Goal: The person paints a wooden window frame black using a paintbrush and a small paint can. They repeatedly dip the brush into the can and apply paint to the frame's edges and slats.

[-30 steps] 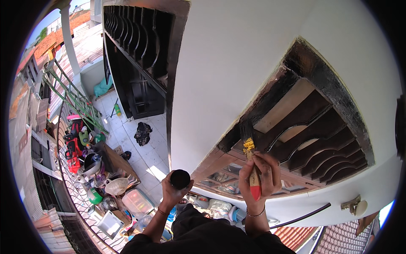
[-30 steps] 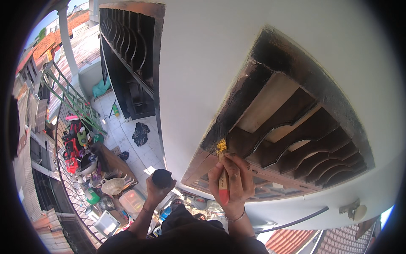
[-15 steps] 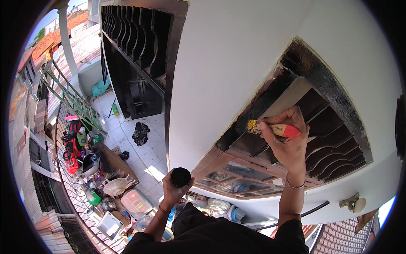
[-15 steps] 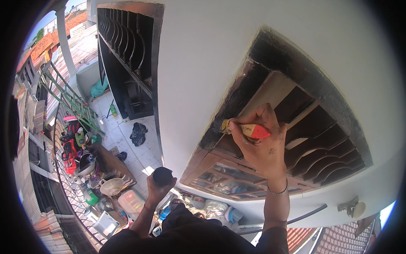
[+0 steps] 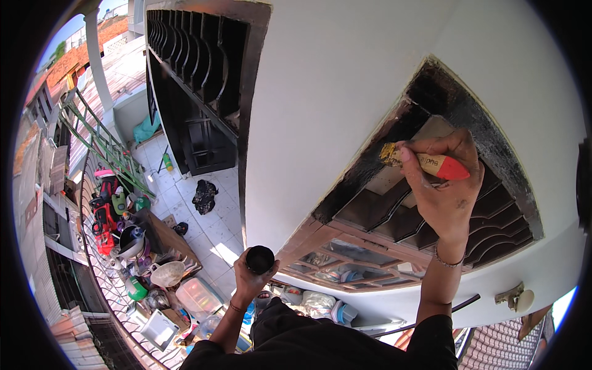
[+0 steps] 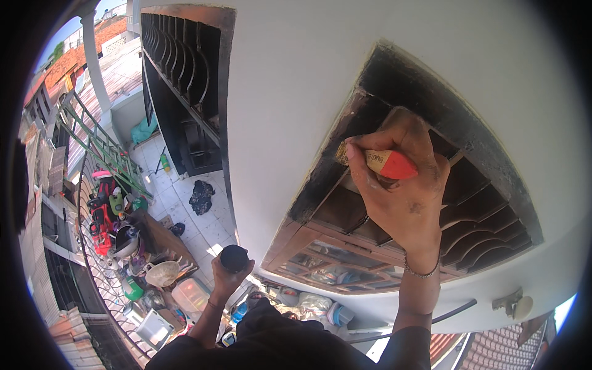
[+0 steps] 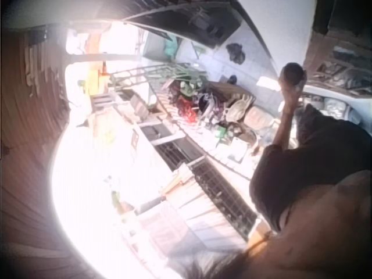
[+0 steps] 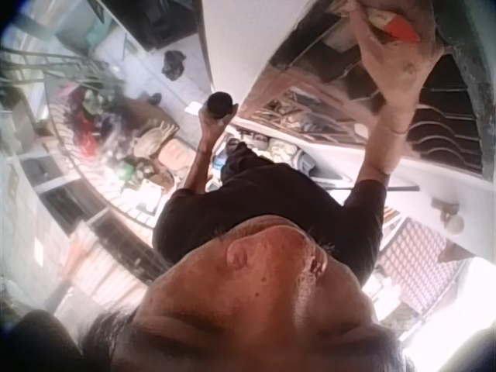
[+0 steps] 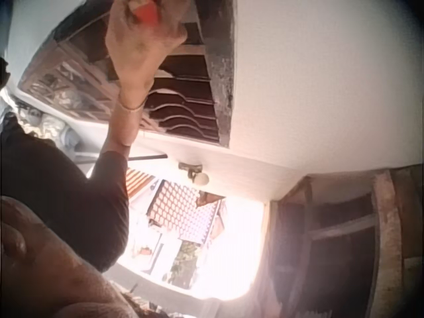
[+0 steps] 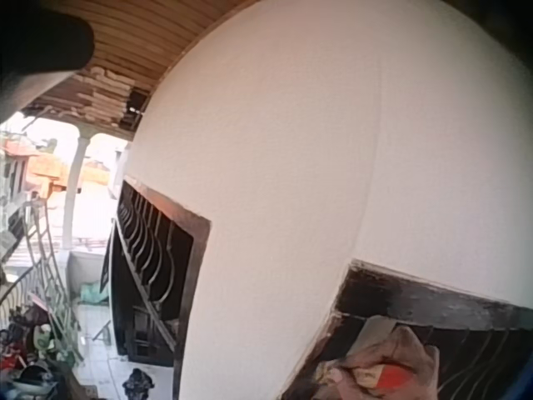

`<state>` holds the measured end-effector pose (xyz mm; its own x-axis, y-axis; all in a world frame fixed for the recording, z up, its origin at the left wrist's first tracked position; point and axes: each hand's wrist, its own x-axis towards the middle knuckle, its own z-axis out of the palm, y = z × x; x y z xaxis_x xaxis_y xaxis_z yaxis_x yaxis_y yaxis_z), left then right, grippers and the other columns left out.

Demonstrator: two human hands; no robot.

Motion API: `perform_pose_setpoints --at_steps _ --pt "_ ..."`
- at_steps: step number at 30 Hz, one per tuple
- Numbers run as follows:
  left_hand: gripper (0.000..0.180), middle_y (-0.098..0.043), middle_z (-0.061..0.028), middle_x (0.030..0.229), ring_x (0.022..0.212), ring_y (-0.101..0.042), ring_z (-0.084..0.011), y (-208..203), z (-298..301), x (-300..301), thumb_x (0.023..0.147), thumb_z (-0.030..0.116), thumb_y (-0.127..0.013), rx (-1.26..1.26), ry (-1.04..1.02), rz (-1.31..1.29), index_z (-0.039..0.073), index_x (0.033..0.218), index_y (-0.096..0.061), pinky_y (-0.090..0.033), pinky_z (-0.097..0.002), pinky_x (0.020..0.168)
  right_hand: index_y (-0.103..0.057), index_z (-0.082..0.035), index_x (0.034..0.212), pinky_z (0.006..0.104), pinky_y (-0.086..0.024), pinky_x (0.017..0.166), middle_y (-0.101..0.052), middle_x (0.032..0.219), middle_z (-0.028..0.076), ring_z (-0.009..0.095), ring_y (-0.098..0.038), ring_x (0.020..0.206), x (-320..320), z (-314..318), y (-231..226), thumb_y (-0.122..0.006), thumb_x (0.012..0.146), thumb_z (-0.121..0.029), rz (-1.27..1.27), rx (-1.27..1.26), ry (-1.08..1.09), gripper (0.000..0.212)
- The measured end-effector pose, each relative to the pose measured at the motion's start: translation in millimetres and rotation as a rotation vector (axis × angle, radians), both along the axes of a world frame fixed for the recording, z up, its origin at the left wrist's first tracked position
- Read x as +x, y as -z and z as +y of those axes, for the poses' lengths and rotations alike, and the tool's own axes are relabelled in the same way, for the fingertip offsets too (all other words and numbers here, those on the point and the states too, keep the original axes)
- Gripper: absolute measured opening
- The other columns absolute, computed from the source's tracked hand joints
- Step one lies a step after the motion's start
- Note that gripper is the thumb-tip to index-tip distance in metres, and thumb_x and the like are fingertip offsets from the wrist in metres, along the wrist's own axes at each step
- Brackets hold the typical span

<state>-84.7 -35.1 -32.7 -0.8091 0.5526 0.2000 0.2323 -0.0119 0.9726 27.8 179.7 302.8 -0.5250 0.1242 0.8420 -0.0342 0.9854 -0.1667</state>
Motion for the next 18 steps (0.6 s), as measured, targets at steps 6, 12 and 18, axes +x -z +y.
perform_pose_setpoints --at_steps 6,12,18 --pt "0.032 -0.073 -0.0064 0.081 0.075 -0.068 -0.0109 0.1 3.1 0.0 0.074 0.014 -0.091 0.009 0.006 -0.008 -0.001 0.091 -0.068 -0.057 -0.0287 0.073 -0.062 -0.006 0.088 0.0222 -0.055 0.06 -0.072 0.088 0.003 0.011 -0.073 0.076 9.4 -15.7 -14.6 -0.084 0.083 -0.003 0.152 0.404 0.25 0.023" --pt "0.031 -0.073 -0.0062 0.081 0.075 -0.069 -0.0108 -1.4 6.4 1.2 0.074 0.013 -0.091 0.023 0.015 -0.005 0.0 0.091 -0.068 -0.057 -0.0282 0.073 -0.044 -0.006 0.108 0.0378 -0.065 0.079 -0.075 0.106 0.02 0.033 -0.075 0.101 27.1 -17.7 2.8 -0.069 0.092 0.007 0.2 0.537 0.07 0.032" --pt "0.032 -0.074 -0.0066 0.082 0.075 -0.069 -0.0113 -4.6 3.0 2.2 0.074 0.014 -0.091 0.013 0.007 -0.038 0.0 0.091 -0.068 -0.057 -0.0286 0.072 -0.052 -0.007 0.095 0.0337 -0.066 0.074 -0.075 0.11 0.007 0.036 -0.073 0.105 28.7 -10.1 92.1 -0.079 0.086 -0.003 -0.086 0.659 0.185 0.028"
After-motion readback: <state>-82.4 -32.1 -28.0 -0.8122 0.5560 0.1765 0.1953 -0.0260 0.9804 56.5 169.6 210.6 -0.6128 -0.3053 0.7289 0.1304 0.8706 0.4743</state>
